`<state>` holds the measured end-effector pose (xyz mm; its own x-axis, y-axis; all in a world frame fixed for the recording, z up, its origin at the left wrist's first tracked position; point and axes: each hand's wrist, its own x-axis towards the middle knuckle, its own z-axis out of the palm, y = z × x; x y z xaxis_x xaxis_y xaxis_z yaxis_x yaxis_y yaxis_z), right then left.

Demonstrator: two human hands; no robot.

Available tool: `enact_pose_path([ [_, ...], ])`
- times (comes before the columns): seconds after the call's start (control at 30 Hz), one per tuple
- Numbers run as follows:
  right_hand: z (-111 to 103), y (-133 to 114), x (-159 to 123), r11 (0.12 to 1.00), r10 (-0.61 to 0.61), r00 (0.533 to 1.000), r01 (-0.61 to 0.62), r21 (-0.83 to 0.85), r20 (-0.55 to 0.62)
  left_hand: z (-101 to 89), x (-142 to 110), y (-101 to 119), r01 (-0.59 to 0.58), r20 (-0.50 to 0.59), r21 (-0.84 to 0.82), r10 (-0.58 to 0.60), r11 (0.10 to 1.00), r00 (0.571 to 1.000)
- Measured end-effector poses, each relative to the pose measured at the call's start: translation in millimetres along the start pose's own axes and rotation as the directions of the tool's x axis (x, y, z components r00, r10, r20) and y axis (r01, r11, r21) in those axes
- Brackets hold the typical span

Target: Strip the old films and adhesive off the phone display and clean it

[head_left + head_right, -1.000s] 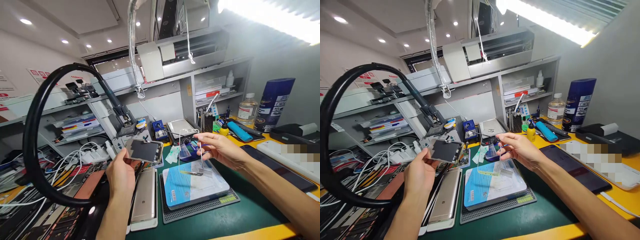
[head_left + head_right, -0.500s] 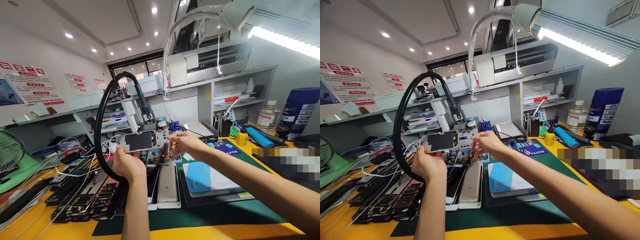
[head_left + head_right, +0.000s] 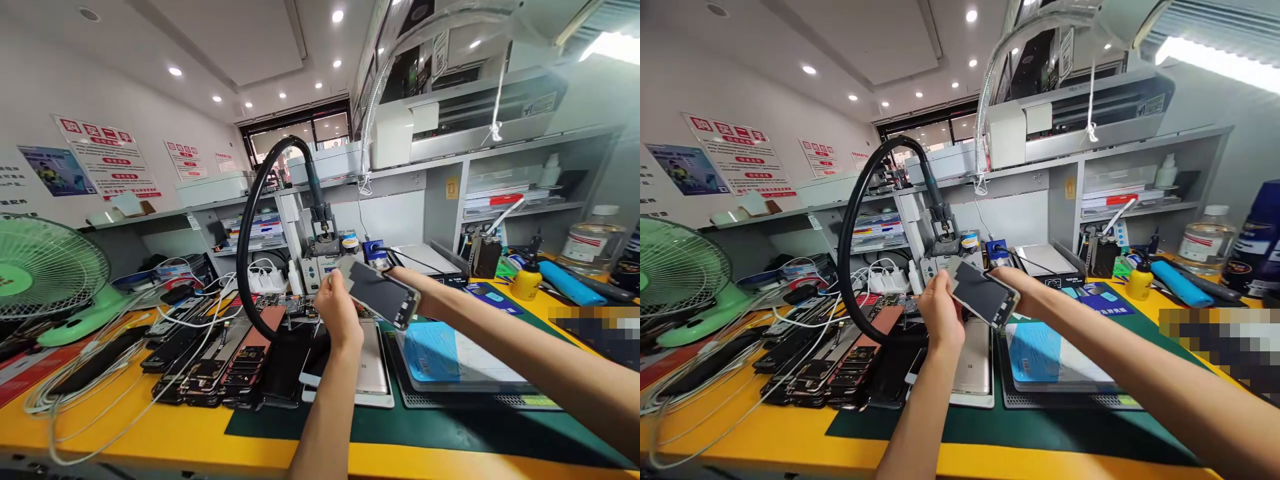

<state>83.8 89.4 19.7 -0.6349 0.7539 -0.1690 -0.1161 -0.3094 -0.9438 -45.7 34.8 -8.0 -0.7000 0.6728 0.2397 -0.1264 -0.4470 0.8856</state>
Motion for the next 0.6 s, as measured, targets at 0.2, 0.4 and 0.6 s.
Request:
enact_pose_path([
  [0.2, -52.4, -22.3, -70.3, 0.985, 0.08, 0.996, -0.074, -0.153, 0.038, 12.3, -20.8, -10.5, 0.14, 0.198, 0.045, -0.146, 0.989, 0.969],
  [0.4, -41.2, 8.7, -106.5, 0.959, -0.04, 0.999, 0.035, -0.281, -0.011, 17.8, -35.8, -5.8, 0.331, 0.394, 0.051, -0.323, 0.942, 0.861],
  [0.6, -40.0, 29.9, -122.7, 0.946, -0.023, 0.999, 0.006, -0.326, -0.048, 19.9, -44.5, 1.5, 0.502, 0.519, 0.107, -0.478, 0.858, 0.708],
])
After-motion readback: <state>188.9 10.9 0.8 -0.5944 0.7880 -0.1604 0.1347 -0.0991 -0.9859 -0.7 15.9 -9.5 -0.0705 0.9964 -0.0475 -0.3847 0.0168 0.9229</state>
